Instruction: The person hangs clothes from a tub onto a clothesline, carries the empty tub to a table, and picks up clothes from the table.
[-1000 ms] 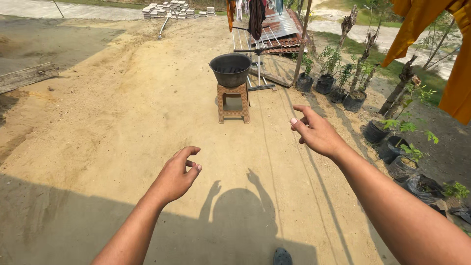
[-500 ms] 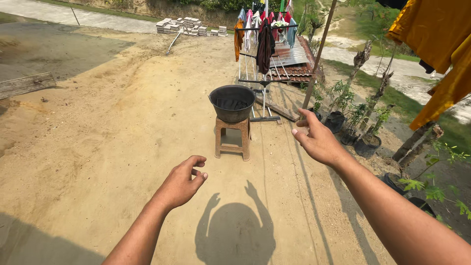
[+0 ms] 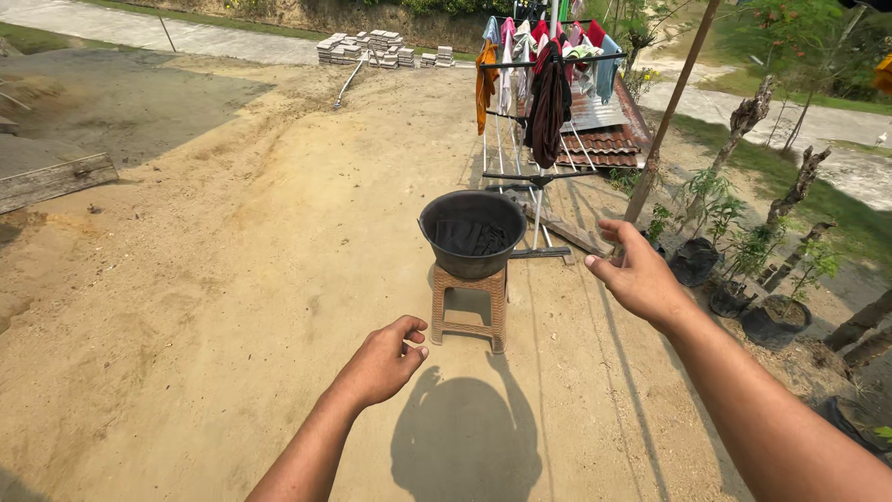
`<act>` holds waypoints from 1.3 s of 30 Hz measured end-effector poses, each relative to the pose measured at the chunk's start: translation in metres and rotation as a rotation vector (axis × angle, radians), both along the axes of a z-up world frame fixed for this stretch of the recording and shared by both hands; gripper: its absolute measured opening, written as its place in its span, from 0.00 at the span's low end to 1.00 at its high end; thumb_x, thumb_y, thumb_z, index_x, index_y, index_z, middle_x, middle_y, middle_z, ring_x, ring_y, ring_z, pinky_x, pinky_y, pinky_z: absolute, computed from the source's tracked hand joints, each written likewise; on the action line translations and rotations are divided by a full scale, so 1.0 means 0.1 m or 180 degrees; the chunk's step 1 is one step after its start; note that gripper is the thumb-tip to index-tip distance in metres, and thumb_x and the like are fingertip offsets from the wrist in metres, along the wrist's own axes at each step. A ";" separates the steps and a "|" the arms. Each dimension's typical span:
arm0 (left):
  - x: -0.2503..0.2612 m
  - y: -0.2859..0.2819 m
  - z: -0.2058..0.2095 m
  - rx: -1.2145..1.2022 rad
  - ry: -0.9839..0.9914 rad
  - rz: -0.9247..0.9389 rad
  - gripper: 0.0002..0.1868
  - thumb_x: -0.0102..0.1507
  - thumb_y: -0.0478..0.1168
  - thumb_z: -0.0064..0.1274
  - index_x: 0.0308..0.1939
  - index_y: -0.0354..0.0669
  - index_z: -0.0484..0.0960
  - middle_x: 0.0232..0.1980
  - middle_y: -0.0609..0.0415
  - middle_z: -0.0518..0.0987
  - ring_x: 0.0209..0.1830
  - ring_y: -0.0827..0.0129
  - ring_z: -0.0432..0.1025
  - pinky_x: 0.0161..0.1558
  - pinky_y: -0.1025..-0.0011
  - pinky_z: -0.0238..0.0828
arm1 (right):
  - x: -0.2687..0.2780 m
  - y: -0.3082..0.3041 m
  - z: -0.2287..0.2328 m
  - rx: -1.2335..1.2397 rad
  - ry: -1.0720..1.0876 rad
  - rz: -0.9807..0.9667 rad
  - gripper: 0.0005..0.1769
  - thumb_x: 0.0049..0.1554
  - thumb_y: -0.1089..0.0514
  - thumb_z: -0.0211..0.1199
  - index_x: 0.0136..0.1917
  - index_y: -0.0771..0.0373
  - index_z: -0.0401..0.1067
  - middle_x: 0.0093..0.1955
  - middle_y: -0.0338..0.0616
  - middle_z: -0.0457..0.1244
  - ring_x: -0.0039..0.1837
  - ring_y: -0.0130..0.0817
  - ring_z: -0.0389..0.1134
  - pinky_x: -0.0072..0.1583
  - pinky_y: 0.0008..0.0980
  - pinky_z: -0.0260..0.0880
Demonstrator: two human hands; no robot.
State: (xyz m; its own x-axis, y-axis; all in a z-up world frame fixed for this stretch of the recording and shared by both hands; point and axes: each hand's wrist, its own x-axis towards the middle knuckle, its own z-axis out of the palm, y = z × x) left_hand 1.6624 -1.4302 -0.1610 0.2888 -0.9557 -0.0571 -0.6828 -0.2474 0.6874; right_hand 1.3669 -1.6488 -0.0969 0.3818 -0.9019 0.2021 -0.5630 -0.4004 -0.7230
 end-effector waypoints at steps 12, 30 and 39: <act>1.52 -2.07 0.19 0.0507 -0.0231 -0.0150 0.25 0.66 0.45 0.50 0.68 0.48 0.71 0.64 0.52 0.78 0.62 0.64 0.76 0.60 0.63 0.75 | 1.45 -1.87 -0.20 0.0540 0.0081 -0.0057 0.37 0.58 0.53 0.61 0.78 0.55 0.55 0.74 0.46 0.60 0.58 0.39 0.71 0.58 0.40 0.74; 3.43 -5.46 -1.10 0.1893 0.0094 0.0159 0.32 0.68 0.47 0.46 0.75 0.43 0.58 0.77 0.45 0.62 0.74 0.55 0.65 0.71 0.60 0.63 | 4.02 -5.36 -2.90 0.2963 0.0188 -0.0099 0.34 0.61 0.50 0.57 0.80 0.51 0.59 0.66 0.44 0.66 0.55 0.34 0.71 0.56 0.37 0.73; 3.52 -5.78 -2.64 0.2130 0.0808 0.0180 0.31 0.64 0.44 0.51 0.70 0.41 0.63 0.76 0.43 0.58 0.74 0.50 0.64 0.68 0.63 0.70 | 4.65 -5.63 -4.37 0.4210 -0.0145 -0.1054 0.33 0.62 0.45 0.59 0.79 0.50 0.61 0.75 0.45 0.58 0.59 0.36 0.66 0.63 0.38 0.71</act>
